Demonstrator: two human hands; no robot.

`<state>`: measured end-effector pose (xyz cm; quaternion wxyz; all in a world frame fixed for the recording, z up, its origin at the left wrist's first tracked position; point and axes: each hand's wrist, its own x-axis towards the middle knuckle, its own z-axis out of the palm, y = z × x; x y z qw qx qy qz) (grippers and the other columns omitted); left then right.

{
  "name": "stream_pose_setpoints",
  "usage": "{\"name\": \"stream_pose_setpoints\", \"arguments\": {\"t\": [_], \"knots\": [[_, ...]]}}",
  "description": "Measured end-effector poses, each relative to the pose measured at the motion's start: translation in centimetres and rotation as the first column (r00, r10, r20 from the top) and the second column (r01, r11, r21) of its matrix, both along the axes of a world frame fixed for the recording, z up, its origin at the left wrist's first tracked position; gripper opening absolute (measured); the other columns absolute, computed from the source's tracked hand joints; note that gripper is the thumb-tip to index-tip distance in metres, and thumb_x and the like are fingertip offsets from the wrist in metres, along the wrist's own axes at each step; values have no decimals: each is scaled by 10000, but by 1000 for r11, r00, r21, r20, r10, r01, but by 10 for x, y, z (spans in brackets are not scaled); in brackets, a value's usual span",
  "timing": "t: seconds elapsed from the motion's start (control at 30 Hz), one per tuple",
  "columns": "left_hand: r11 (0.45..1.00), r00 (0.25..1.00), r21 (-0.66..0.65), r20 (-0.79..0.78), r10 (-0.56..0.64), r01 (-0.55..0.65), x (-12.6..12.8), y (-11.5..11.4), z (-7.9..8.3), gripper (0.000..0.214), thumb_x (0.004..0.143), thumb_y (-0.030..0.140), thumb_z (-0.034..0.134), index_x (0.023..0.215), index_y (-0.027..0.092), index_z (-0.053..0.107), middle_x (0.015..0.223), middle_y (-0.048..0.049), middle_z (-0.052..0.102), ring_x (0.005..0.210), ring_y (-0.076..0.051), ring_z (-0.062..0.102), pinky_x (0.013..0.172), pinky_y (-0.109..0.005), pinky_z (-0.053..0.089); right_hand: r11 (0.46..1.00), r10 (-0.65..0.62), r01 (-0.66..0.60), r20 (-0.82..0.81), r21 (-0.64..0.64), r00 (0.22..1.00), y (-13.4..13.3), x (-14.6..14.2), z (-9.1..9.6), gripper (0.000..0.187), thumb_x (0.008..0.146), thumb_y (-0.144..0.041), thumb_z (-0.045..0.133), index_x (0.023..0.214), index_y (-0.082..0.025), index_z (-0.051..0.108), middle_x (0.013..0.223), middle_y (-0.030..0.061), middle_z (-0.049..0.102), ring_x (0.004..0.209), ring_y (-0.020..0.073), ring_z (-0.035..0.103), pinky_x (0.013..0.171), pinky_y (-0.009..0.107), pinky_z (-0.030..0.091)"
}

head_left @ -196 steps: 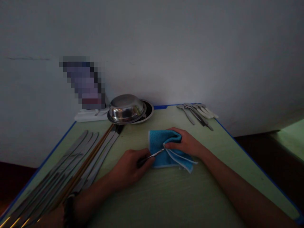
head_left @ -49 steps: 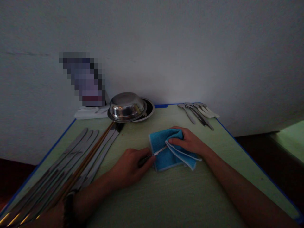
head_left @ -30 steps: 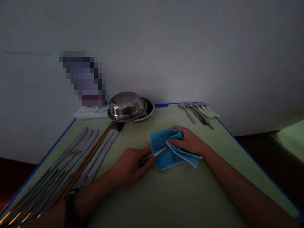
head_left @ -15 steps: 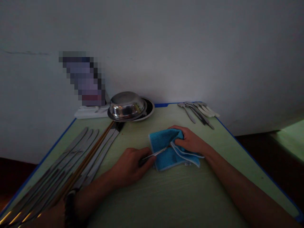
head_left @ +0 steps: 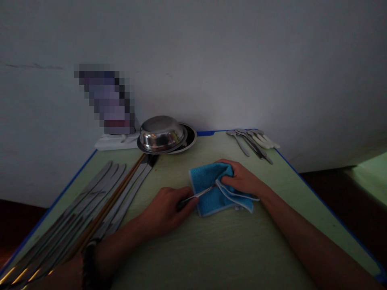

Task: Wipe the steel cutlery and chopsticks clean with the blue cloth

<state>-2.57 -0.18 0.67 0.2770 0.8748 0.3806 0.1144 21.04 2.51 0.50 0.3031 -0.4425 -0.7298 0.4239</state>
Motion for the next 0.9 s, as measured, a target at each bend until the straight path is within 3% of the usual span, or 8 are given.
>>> {"name": "stream_pose_setpoints", "arguments": {"t": [0.9], "knots": [[1000,1000,13,-6,7,-7,0,0,-1,321,891,359,375,696,151,524,552,38,485,483,-86,471,488,-203,324,1000,8,-8,1,4,1000,2,0,-3,335,664,-110,518,993,-151,569,795,-9,561,711,121,518,666,255,427]]}}
